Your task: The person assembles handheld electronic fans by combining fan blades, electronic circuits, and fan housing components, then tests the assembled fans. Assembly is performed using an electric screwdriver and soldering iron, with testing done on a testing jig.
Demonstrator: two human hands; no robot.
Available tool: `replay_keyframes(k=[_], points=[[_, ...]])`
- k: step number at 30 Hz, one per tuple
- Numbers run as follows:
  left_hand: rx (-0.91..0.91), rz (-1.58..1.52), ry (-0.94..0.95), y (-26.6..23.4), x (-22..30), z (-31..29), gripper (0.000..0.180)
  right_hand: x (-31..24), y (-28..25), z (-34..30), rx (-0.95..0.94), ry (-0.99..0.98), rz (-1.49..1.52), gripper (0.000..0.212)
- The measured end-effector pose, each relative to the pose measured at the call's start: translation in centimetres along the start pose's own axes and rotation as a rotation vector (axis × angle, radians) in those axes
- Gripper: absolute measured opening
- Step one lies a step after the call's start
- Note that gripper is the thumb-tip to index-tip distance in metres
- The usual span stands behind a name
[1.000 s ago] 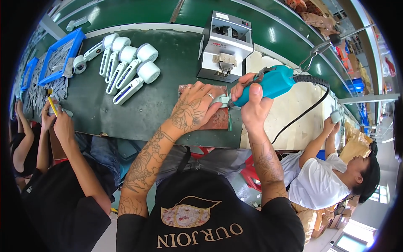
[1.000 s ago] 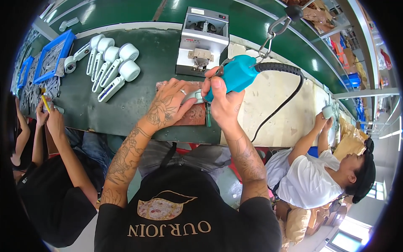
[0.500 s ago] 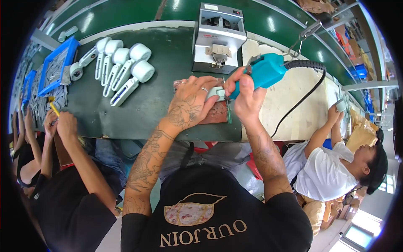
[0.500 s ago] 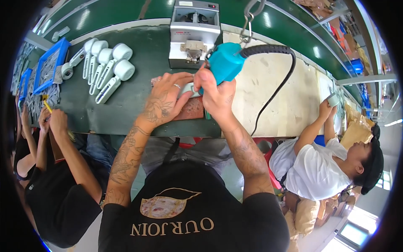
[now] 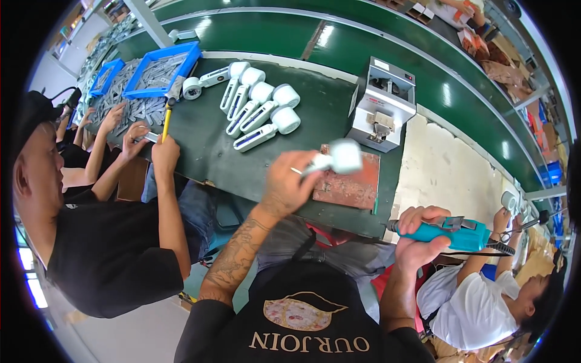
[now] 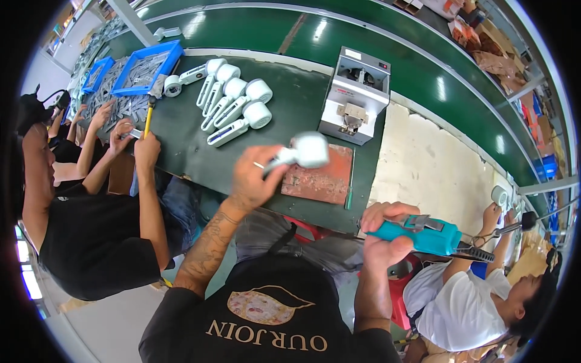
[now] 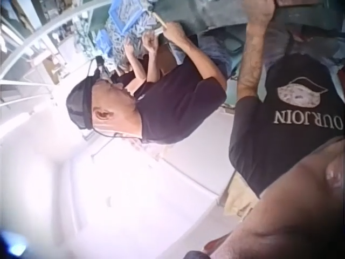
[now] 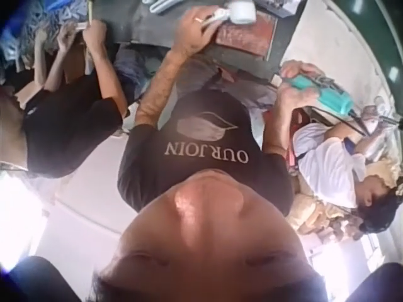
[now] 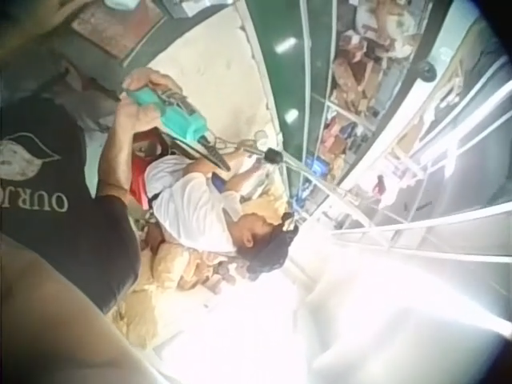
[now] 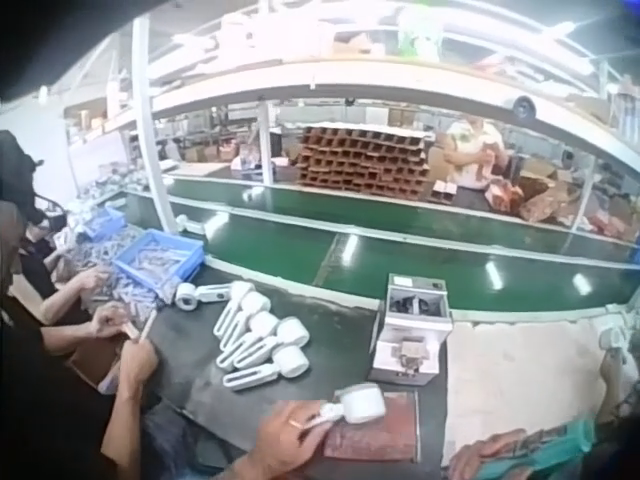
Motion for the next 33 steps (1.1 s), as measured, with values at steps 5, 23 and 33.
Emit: replay_keyframes(k=[5, 23, 33], points=[[-0.074, 0.444, -0.070, -2.8, -4.4, 0.8, 0.056, 0.7, -0.7, -1.0, -0.009, 0.035, -0.049, 0.075], [-0.084, 0.688, -0.326, -3.6, -14.6, 5.5, 0.076, 0.9, -2.2, -0.4, -0.017, 0.002, -0.112, 0.075], [0.140, 0.573, -0.039, -3.3, -8.5, 4.9, 0.074, 4.0, -3.7, 6.1, 0.095, -0.078, -0.300, 0.058]])
Point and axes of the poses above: each hand's wrist, its own z-axis towards the middle knuckle, its own y-axis out of the palm, x = y × z, the point moved 5 cm from there along z, towards the middle knuckle
